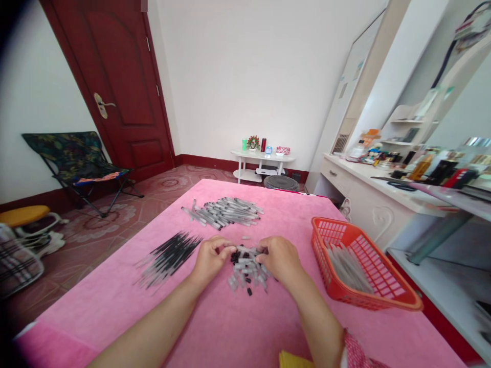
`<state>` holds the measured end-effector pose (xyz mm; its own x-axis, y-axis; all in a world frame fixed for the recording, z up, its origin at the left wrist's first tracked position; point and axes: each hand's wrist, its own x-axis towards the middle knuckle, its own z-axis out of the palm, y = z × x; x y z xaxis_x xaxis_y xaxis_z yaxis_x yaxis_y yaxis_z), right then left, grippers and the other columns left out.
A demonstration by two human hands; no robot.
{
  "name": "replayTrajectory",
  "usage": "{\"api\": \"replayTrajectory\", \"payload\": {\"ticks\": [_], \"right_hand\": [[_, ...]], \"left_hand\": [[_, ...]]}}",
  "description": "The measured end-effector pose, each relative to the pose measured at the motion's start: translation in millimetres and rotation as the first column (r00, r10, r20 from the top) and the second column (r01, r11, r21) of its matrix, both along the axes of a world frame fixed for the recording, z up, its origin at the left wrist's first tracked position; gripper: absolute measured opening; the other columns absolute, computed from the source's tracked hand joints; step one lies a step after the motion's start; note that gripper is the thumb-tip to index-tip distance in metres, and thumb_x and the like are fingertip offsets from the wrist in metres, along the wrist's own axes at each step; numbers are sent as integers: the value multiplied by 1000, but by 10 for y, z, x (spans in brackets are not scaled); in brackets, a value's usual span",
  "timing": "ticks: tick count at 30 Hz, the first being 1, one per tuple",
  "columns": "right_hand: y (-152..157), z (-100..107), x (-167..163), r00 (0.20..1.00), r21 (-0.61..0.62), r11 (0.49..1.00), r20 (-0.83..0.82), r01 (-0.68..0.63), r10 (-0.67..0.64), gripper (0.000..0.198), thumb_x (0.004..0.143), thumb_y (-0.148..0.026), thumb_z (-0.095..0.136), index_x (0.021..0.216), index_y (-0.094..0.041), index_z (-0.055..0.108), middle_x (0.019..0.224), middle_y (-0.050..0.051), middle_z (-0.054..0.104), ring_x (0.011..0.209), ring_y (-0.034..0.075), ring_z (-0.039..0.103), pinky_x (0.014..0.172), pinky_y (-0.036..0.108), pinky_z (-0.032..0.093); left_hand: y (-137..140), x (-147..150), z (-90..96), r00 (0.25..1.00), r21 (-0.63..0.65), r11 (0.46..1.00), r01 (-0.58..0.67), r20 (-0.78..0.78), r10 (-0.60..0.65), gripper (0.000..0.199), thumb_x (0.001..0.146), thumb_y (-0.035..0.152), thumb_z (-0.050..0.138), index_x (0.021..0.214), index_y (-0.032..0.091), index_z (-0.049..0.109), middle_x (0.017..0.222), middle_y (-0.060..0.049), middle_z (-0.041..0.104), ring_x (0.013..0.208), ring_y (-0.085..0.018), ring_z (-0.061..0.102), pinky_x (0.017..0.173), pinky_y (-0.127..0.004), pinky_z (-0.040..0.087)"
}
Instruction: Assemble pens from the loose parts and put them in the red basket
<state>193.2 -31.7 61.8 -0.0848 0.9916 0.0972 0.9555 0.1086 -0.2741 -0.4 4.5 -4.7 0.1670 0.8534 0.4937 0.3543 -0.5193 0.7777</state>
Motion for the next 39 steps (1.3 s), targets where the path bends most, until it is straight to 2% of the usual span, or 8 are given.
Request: {"api": "replayTrajectory", "payload": {"ticks": [7,14,18,22,26,34,36,39], "right_hand": [[-12,75,81,999,-18,999,6,48,-48,8,66,-29,64,70,-26,69,68,-1,67,63,13,57,51,23,25],[-23,145,79,999,-17,999,-17,51,-52,11,68,-31,61,71,-24,69,70,1,68,63,14,57,51,23,26],[-28,139,47,996,-8,1000,-82,18,-19,13,69,-32,59,71,-22,69,68,2,67,62,14,57,51,23,29],[-7,81,45,982,27,999,-183,-39,44,17,70,-33,58,72,-20,68,67,2,66,61,15,57,53,22,34],[9,40,56,966,87,995,-248,-52,72,18,70,-31,56,73,-18,68,64,2,65,59,14,56,55,23,36],[4,91,90,943,221,975,-316,-39,109,19,68,-26,58,81,-18,69,76,4,67,67,15,58,60,23,40],[-11,138,118,941,247,969,-333,19,67,20,69,-28,58,83,-19,69,70,3,65,62,14,58,56,23,40],[-40,248,205,897,215,969,-442,120,-14,25,73,-32,54,89,-19,67,57,0,61,50,13,55,49,23,39]], "left_hand": [[52,-245,122,993,15,996,-88,-83,89,13,77,22,58,74,16,69,75,-3,68,71,-14,58,66,-23,41],[111,-1213,321,967,-28,974,-224,-130,219,23,77,34,56,79,16,70,82,-4,70,73,-16,60,63,-23,42],[-5,-1866,279,901,-109,903,-416,-184,393,32,74,45,57,80,16,70,84,-4,71,74,-18,62,61,-24,42],[-200,-2242,155,763,-95,786,-611,-336,552,33,74,49,55,80,19,69,81,-3,71,77,-19,63,67,-25,42],[-408,-2297,151,648,-128,739,-662,-594,478,32,75,50,50,83,25,69,80,-1,71,78,-22,63,62,-26,41],[-568,-2172,476,459,-104,751,-652,-843,282,36,73,54,46,88,30,69,91,-4,70,83,-29,62,61,-32,40],[-552,-2069,542,465,-71,784,-617,-836,291,38,73,55,46,89,29,69,92,-5,69,84,-28,62,62,-31,40],[-505,-1782,587,561,-61,875,-481,-788,254,36,75,53,47,86,27,70,90,-3,70,81,-24,62,67,-29,41]]}}
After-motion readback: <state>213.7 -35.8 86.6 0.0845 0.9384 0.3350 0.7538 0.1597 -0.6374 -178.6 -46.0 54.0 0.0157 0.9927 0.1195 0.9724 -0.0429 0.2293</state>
